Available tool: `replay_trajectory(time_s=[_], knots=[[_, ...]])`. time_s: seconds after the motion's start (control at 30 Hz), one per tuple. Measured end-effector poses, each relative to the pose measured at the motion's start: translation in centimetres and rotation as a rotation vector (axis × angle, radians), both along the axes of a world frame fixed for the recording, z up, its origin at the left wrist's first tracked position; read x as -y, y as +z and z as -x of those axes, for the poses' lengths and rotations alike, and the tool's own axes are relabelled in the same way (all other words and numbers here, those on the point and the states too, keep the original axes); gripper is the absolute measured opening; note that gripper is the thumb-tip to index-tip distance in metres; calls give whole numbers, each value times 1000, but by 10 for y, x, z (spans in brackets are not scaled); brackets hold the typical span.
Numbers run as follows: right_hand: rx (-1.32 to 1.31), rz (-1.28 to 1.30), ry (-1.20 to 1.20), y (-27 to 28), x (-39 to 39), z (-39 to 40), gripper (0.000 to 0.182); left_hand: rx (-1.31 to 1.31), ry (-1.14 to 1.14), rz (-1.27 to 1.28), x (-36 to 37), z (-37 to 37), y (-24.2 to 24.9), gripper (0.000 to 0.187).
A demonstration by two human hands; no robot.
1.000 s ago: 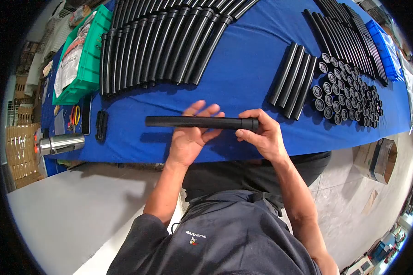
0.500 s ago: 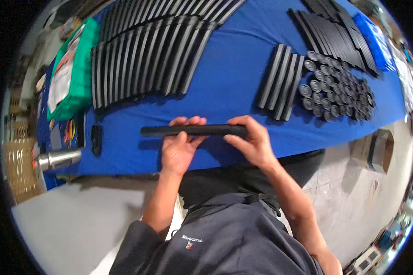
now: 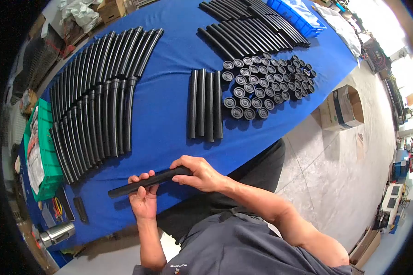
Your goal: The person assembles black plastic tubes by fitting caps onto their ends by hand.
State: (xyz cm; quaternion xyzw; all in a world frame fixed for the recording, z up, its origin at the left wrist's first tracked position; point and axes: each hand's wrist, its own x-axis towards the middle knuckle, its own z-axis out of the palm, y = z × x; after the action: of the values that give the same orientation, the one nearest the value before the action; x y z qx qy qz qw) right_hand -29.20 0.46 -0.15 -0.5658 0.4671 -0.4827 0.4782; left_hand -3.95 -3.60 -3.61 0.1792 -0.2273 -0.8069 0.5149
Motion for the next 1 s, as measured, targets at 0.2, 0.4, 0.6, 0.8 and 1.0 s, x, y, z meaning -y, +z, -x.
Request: replay_trajectory(time_s=[0.2, 0.4, 0.6, 0.8, 1.0], knots=[[-157, 296, -36, -8, -3, -10, 32, 39, 31, -94, 1, 6, 8, 35], [-106, 96, 6, 12, -7, -11, 35, -33, -5, -45, 1, -3, -2, 32], [-86, 55, 71, 1, -1, -7, 38, -7, 14, -3, -1, 0, 0, 29], [-68, 78, 86, -3, 2, -8, 39, -75, 46, -88, -2, 3, 3, 29], [-103, 142, 85, 0, 1, -9, 37, -77, 48, -102, -3, 2, 4, 31]])
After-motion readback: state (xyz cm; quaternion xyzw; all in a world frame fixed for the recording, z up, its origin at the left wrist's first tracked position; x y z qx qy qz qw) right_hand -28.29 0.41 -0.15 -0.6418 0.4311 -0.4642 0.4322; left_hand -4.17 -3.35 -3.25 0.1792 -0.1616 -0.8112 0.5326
